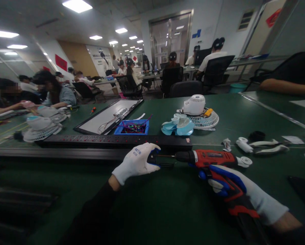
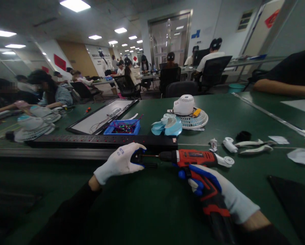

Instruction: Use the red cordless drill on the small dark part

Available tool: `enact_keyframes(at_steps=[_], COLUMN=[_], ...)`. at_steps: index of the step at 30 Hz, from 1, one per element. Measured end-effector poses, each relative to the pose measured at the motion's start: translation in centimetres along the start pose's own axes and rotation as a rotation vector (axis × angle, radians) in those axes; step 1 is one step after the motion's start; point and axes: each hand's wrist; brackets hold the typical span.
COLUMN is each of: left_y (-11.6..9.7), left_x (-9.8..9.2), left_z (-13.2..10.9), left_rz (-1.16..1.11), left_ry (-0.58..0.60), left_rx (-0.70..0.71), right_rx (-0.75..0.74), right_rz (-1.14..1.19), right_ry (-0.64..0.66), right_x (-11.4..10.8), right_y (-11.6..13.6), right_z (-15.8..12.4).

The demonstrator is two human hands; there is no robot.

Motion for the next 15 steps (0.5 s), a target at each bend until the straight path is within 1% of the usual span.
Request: enact_keyframes(at_steps=[4, 7, 9, 11, 13, 15], left_y=[0.0, 0.3, 0.3, 0.3, 0.2, 0.0], left_x=[0.0, 0.3, 0.4, 0.3, 0.1, -0.1], left_z=[-0.1, 0.0, 0.0, -0.1, -0.1, -0.2], left_rz=[0.010, 0.006, 0.002, -0.004, -0.018, -0.028], left_ry=[-0.004, 0.015, 0.025, 0.029, 0.028, 0.023], left_rx=[-0.008, -0.046, -0.061, -0.054, -0.032, -0.015], right_rx=[0.017, 0.024, 0.033, 0.063, 0.105, 0.097], right_rz=[-0.012, 0.015, 0.051, 0.081, 0.083, 0.085], right_ry=[-0.136, -0.173, -0.143, -0.062, 0.047, 0.100], right_x=[1.5, 1.7, 1.0, -0.3, -1.7, -2.7], right_y=[0.6, 0.8, 0.6, 0.1, -0.5, -1.0], right_z=[-0.8, -1.2, -0.8, 0.1, 1.2, 2.0])
Point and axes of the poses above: each hand's wrist, its own z-axis towards the middle knuckle, its own x-axis out of the palm, y = z × x, and after that the axes turned 8 degrees about -y, right-handed
